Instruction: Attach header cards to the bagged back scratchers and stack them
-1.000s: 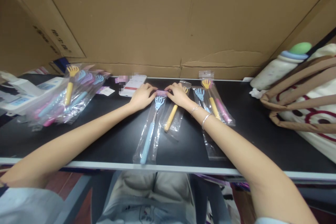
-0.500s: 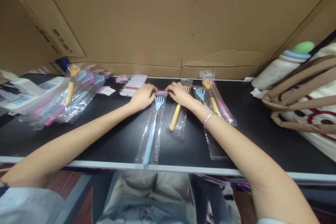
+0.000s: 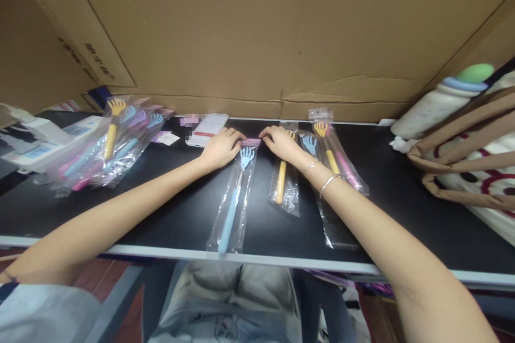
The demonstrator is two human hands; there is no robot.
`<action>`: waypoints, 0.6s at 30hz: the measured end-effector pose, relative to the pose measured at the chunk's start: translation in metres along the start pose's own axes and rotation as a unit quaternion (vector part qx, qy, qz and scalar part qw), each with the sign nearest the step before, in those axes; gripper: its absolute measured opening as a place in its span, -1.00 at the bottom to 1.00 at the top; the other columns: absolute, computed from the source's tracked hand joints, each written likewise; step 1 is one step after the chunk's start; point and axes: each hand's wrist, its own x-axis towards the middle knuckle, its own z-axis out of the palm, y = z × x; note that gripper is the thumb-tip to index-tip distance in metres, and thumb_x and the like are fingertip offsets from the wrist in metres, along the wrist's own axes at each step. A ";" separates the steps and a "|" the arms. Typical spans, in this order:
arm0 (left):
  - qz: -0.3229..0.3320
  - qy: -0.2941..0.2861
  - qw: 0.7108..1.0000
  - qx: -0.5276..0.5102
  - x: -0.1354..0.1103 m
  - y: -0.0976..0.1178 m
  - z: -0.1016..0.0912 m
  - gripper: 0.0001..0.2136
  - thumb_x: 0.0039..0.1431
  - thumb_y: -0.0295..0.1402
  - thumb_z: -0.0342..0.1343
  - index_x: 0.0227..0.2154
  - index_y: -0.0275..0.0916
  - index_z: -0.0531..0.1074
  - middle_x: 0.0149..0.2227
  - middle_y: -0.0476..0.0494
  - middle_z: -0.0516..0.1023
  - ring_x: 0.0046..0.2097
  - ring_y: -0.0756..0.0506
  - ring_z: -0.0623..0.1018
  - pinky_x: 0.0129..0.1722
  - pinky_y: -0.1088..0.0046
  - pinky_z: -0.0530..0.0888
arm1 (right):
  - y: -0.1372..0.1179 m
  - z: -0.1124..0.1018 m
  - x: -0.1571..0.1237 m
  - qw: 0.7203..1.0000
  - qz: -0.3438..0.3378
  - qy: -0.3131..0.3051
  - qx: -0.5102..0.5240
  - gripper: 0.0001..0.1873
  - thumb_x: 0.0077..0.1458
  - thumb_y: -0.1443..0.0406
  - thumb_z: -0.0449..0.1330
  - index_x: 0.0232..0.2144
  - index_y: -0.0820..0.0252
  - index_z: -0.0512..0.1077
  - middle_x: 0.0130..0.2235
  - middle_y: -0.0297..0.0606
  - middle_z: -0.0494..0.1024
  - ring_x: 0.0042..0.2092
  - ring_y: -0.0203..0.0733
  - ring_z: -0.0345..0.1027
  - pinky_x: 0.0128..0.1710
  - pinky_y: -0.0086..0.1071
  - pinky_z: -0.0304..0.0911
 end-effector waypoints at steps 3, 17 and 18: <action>0.004 0.003 1.000 0.001 0.000 -0.001 0.001 -0.68 0.36 -0.38 -0.20 -0.06 -0.25 0.46 -0.05 -0.17 0.52 0.01 -0.17 0.41 -0.01 0.30 0.39 | -0.006 0.008 -0.002 0.999 0.035 0.032 -0.024 -0.77 0.17 0.37 0.03 -0.23 0.24 0.48 -0.21 -0.09 0.55 -0.12 -0.01 0.38 -0.01 -0.15 0.24; -0.010 -0.009 1.000 -0.005 -0.001 0.002 -0.005 -0.68 0.38 -0.26 -0.16 -0.07 -0.25 0.47 -0.06 -0.18 0.53 0.01 -0.17 0.45 -0.05 0.31 0.41 | -0.015 -0.016 -0.005 0.980 -0.074 -0.094 -0.160 -0.63 0.18 0.50 -0.08 -0.07 0.30 0.43 -0.11 -0.05 0.52 -0.07 -0.04 0.37 -0.03 -0.22 0.28; -0.012 -0.012 1.000 -0.005 -0.001 0.002 -0.005 -0.68 0.38 -0.26 -0.16 -0.07 -0.24 0.46 -0.06 -0.17 0.53 0.01 -0.16 0.45 -0.06 0.32 0.41 | -0.015 -0.023 -0.004 0.981 -0.068 -0.108 -0.147 -0.64 0.19 0.47 -0.06 -0.06 0.28 0.43 -0.11 -0.07 0.54 -0.07 -0.06 0.39 -0.02 -0.23 0.29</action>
